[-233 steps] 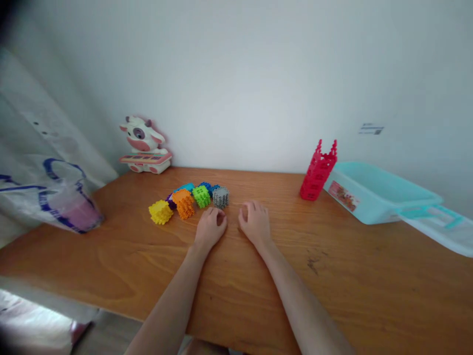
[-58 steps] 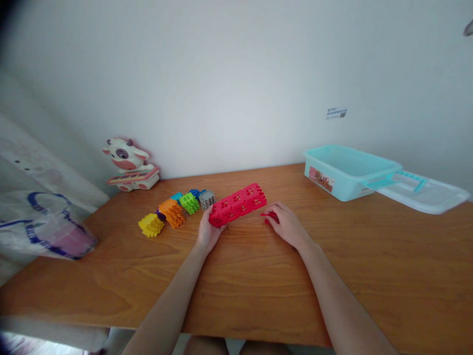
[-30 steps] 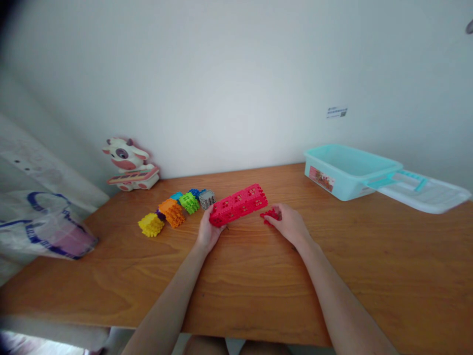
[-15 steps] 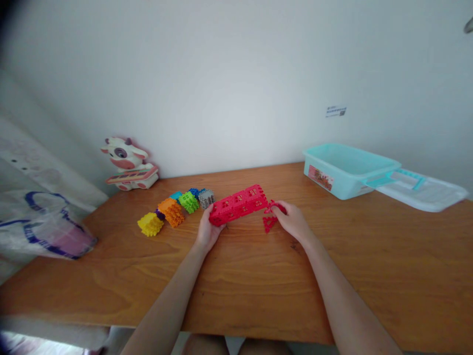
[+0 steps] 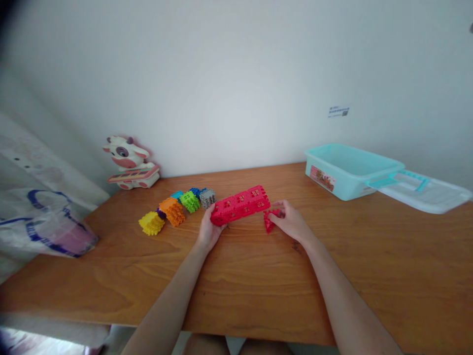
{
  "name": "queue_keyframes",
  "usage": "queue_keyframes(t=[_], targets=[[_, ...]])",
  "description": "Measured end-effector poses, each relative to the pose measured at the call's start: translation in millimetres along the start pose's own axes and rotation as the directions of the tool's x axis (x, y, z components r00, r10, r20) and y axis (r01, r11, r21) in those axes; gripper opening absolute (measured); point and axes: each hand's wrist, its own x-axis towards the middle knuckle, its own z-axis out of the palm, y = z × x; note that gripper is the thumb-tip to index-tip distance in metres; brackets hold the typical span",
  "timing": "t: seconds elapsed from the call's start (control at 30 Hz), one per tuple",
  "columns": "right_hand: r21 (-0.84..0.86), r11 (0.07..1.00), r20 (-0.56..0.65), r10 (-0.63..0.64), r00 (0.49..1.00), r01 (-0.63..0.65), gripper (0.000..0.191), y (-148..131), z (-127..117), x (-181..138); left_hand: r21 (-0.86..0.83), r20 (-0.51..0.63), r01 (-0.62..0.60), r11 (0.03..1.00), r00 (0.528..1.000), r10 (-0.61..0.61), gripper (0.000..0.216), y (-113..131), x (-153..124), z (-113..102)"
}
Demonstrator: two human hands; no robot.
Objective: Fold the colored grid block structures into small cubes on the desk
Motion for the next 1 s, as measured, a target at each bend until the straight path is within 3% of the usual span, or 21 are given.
queue_keyframes(t=[0.17, 0.43, 0.53, 0.67, 0.77, 0.87, 1.0], targets=[[-0.014, 0.998, 0.044, -0.054, 0.998, 0.055, 0.031, -3, -2, 0, 0.008, 0.001, 0.010, 1.000, 1.000, -0.010, 0.025, 1, 0, 1], [-0.340, 0.929, 0.025, -0.144, 0.989, 0.144, 0.013, -10, -6, -3, 0.010, -0.005, 0.019, 1.000, 1.000, -0.019, 0.027, 1, 0, 0], [-0.429, 0.875, 0.057, -0.220, 0.974, 0.223, 0.020, -12, -5, -5, 0.004, -0.010, 0.015, 1.000, 1.000, -0.015, 0.026, 1, 1, 0], [-0.445, 0.843, 0.152, -0.263, 0.953, 0.303, 0.044, -12, -2, -8, -0.006, 0.004, 0.006, 1.000, 1.000, -0.006, 0.026, 0, 0, 0], [-0.451, 0.838, 0.183, -0.250, 0.951, 0.307, 0.039, -9, 0, -7, -0.007, 0.010, 0.008, 1.000, 1.000, -0.008, 0.026, 0, 0, 0], [-0.429, 0.871, 0.123, -0.208, 0.970, 0.241, 0.046, -9, -1, -6, -0.015, 0.002, 0.002, 1.000, 1.000, -0.002, 0.026, 0, 0, 1], [-0.282, 0.928, -0.064, -0.271, 0.960, 0.243, 0.065, -20, -1, -8, -0.017, 0.020, -0.013, 1.000, 1.000, 0.014, 0.030, -1, 0, 1]])
